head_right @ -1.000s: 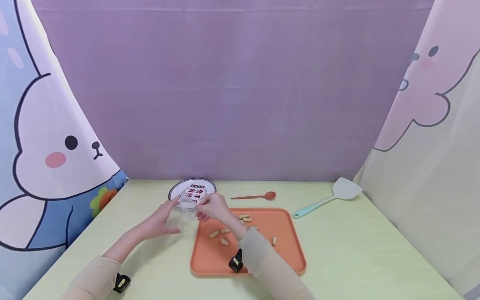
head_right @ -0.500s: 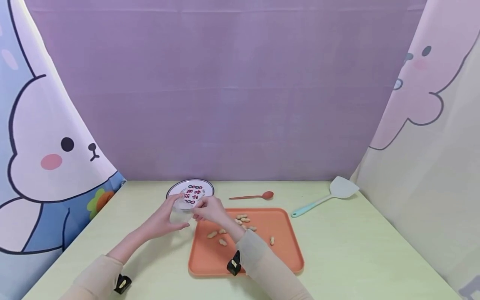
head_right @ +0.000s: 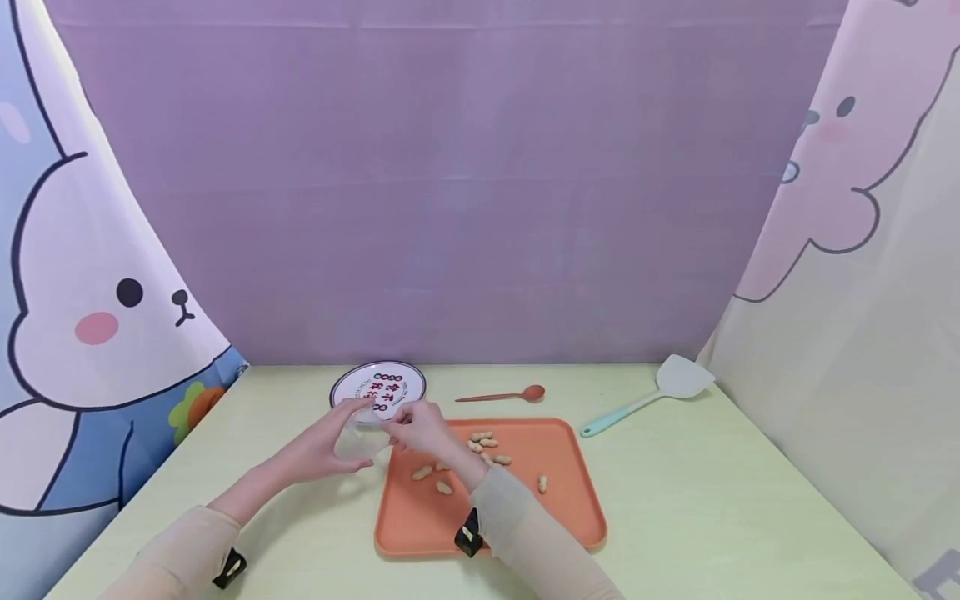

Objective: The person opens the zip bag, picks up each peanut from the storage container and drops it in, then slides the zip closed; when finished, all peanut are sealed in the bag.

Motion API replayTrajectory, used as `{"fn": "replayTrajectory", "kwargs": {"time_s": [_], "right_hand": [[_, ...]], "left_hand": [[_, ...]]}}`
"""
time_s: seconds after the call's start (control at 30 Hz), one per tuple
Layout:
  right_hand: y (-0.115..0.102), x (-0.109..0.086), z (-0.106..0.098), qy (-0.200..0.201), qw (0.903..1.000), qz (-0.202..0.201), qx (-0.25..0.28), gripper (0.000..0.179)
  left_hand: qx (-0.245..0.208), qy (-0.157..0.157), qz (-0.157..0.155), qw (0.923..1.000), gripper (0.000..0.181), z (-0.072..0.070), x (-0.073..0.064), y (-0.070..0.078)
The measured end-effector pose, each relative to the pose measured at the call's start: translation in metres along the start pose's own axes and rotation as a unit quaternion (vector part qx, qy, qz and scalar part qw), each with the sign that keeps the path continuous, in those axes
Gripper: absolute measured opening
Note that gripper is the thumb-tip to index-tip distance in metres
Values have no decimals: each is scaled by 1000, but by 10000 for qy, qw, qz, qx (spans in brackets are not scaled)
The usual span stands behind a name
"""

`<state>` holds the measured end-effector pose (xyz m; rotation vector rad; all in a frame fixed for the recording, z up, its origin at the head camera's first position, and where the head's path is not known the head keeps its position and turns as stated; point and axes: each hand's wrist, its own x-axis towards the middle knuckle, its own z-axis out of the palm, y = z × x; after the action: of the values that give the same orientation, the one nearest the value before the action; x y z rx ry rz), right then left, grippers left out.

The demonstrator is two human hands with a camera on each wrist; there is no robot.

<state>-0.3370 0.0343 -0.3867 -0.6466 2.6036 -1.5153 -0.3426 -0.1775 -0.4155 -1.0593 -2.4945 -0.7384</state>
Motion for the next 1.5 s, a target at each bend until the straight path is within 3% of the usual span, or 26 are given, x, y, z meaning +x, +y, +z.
{"fn": "replayTrajectory", "kwargs": {"time_s": [0.13,0.4,0.57,0.73,1.0,1.27,1.5], "right_hand": [[1,1,1,123,9998,127,-39,23],[3,3,-1,-34,9990,437,40,29],[5,1,-11,-116,9999,89,-7,25],[9,-7,-34,-122,9992,-341,-180,20],[23,-37,-84,-212,9970,-574,-471,19],[41,-68,-122,149,9896,-845,-1152,16],[39,-99,-139,28,9911,-578,-1195,16]], "left_hand": [[36,106,195,9997,81,2,-1,0],[-132,101,8,9999,81,2,-4,2],[-183,32,-21,9998,82,2,-3,3],[-291,-7,-169,9994,83,2,-1,6],[-822,-71,-435,9956,83,2,-4,7],[-908,-79,-475,9947,82,1,-5,7],[-943,-64,-425,9946,81,3,-5,6]]}}
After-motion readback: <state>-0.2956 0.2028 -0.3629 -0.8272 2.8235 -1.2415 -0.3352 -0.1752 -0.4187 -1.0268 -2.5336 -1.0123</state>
